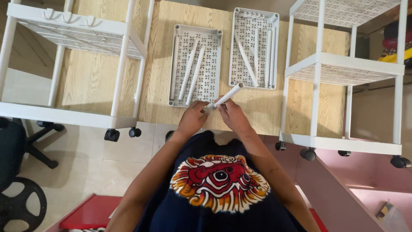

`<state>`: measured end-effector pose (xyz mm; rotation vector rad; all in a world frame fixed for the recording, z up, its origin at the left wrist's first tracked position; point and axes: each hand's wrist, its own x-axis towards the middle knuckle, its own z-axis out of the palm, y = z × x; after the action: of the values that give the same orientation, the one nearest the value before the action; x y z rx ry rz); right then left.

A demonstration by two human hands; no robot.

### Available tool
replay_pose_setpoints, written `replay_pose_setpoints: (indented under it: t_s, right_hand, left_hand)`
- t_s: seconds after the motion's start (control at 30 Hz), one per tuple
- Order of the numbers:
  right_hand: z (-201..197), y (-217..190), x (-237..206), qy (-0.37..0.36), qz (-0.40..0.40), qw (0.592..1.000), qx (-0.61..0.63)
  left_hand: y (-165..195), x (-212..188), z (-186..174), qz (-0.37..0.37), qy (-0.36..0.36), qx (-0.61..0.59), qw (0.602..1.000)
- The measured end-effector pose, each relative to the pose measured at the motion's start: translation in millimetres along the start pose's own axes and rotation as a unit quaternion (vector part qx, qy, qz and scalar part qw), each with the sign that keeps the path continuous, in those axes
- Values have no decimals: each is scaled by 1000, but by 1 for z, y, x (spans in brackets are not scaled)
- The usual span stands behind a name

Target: The person assembles white plastic rolling storage carts on a wooden table. They press caster wheels onto the cart frame, insert white plastic tubes into the perforated shelf trays, and fit the shelves onto the frames, finishing with several completed carts standing on the table.

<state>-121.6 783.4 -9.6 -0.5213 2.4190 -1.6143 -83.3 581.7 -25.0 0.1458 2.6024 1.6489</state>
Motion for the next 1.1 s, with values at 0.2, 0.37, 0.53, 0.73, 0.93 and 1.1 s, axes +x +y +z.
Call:
replay_pose_setpoints:
  t_s: [0.2,0.37,0.53,0.73,0.93,1.1]
  right_hand:
    - [1,9,-4,16,-10,1000,-19]
    - [7,8,-2,27,-56,994,-94]
    - [12,-2,1,53,-32,995,-76]
    - [10,-4,6,39,40,992,-112]
    - [13,1,3,65,10,997,-51]
    - [12,1,5,83,-89,988,-94]
  left_hand:
    - [0,8,5,55,-6,116,992]
    - [10,15,11,89,13,120,989]
    - [8,22,20,45,27,101,994]
    - [-4,27,25,98,43,114,988]
    - [-6,30,28,111,48,103,987]
    - [-7,32,28,92,43,92,991]
